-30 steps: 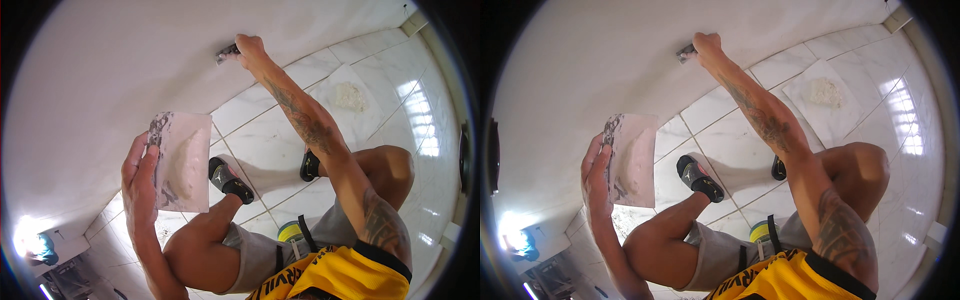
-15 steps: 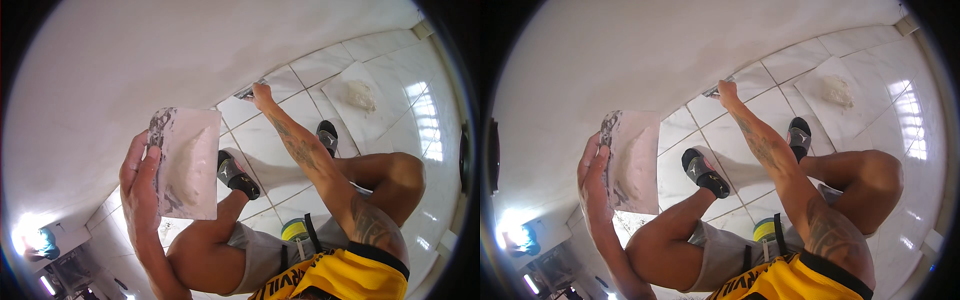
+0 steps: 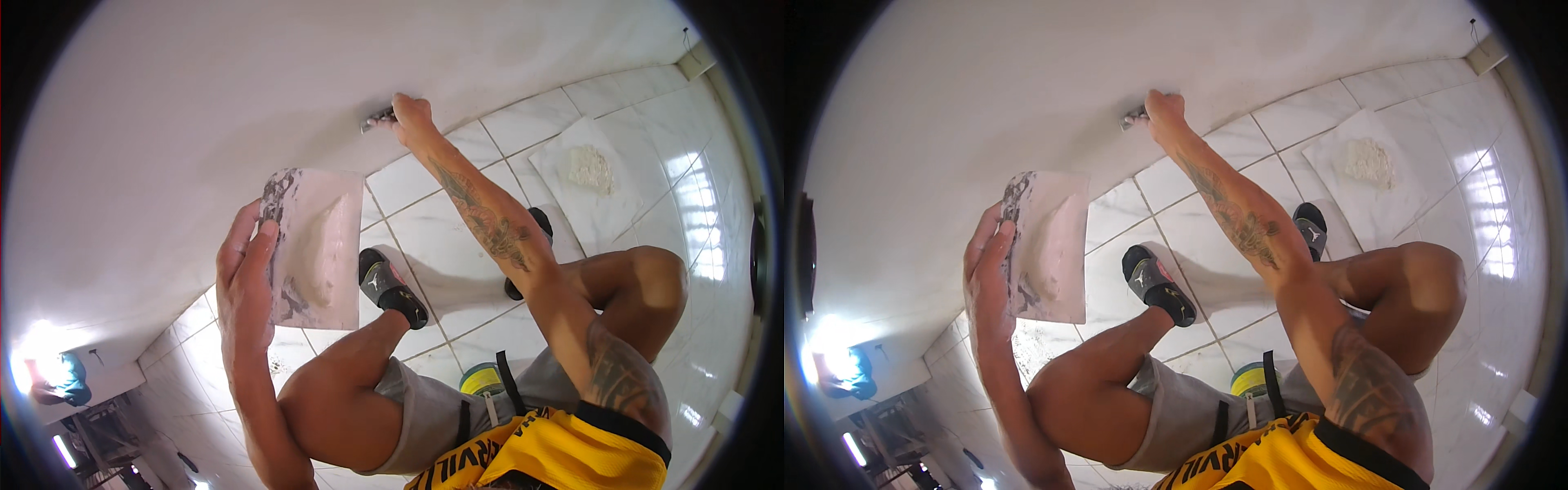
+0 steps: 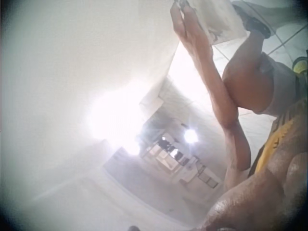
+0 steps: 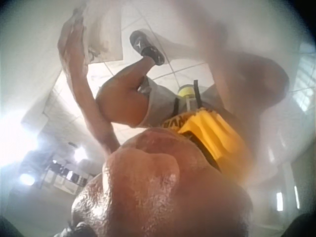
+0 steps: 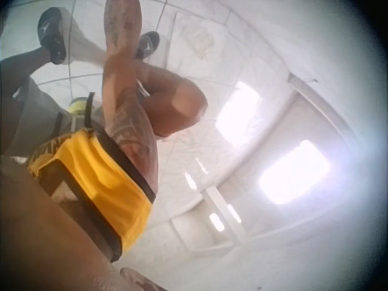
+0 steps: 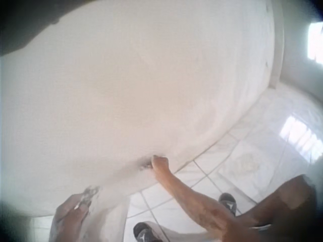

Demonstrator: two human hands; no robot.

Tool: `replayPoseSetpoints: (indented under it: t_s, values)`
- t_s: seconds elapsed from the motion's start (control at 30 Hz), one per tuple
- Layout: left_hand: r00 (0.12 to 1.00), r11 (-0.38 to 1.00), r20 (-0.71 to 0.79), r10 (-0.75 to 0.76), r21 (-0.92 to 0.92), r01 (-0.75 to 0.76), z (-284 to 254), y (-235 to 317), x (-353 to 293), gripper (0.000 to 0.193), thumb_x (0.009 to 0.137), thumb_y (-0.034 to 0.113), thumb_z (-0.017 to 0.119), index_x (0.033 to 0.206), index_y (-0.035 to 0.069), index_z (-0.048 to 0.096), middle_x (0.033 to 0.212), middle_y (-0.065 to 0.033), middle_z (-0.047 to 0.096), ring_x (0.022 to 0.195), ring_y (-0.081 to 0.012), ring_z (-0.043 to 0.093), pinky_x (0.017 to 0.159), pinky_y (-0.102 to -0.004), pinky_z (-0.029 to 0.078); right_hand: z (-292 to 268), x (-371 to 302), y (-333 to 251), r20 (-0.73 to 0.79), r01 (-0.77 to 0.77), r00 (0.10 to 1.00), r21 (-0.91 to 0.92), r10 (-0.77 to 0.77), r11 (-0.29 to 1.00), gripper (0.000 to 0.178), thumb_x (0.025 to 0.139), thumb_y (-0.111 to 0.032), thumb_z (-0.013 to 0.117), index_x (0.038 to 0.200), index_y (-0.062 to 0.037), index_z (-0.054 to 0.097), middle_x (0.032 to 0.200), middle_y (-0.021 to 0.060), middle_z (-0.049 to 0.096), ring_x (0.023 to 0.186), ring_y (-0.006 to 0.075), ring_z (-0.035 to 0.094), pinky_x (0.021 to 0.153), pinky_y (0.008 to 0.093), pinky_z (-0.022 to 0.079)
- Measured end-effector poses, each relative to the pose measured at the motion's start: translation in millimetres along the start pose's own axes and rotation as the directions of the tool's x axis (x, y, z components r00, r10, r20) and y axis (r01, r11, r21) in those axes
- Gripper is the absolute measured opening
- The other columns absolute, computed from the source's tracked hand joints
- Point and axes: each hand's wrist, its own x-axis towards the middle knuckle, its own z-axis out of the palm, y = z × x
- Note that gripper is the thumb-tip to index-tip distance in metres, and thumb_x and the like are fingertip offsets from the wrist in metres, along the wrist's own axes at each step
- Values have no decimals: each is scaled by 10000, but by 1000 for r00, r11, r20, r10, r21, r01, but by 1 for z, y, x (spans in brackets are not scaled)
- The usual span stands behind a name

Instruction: The person applies patching compound to a wall using a putty knife and a larger rectangular spreader, scraping compound from the spreader and smoothing it onto the wall surface.

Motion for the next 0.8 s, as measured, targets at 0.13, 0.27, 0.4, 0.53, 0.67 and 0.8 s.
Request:
replayPoseSetpoints:
  t_s: [0.13,0.27,0.4,0.53,0.67,0.8]
  values:
    - [999,999,-25,-22,-24,21,-7,-11,2,443,906,227,562,1272,-13,494,1182,-126,569,1086,-163,528,947,-278,389,52,-33,-39,-32,61,998,-59,-63,996,227,800,29,397,953,196,409,893,182,472,827,344,588,767,469,593]
    - [1000,1000,-1,-18,-25,18,-10,-23,14,439,903,231,567,1271,0,501,1220,-127,539,1122,-173,511,950,-282,391,59,-47,-61,-25,56,998,-75,-58,996,272,816,10,408,1014,196,394,941,207,495,866,371,601,760,442,597]
    - [999,997,21,-48,-64,49,-16,-34,20,437,901,230,571,1272,9,506,1220,-128,536,1125,-177,512,950,-285,393,19,-71,-43,153,122,981,-4,-120,992,256,838,-14,426,1032,152,423,1008,228,503,912,372,581,772,524,568]
    - [996,998,-86,-37,-45,33,-8,-26,12,432,902,207,555,1265,-20,499,1190,-117,560,1095,-170,524,951,-279,391,-40,-60,22,-15,43,999,-33,-44,999,247,828,-6,401,1031,110,479,985,208,550,854,333,629,727,467,582]
    - [984,997,-163,-72,-49,65,1,-16,5,433,892,215,590,1269,18,512,1224,-108,549,1146,-181,504,984,-303,381,-80,-20,103,-93,-153,985,-93,145,984,258,835,-10,398,1054,94,487,1012,175,541,888,319,609,806,554,538]
    - [996,992,-64,-55,-114,47,-4,-19,10,439,892,205,589,1275,9,504,1230,-115,549,1155,-183,500,986,-305,380,-74,14,125,-99,-136,987,-66,129,988,263,836,-7,391,1058,102,478,1054,178,527,940,318,583,884,617,482]
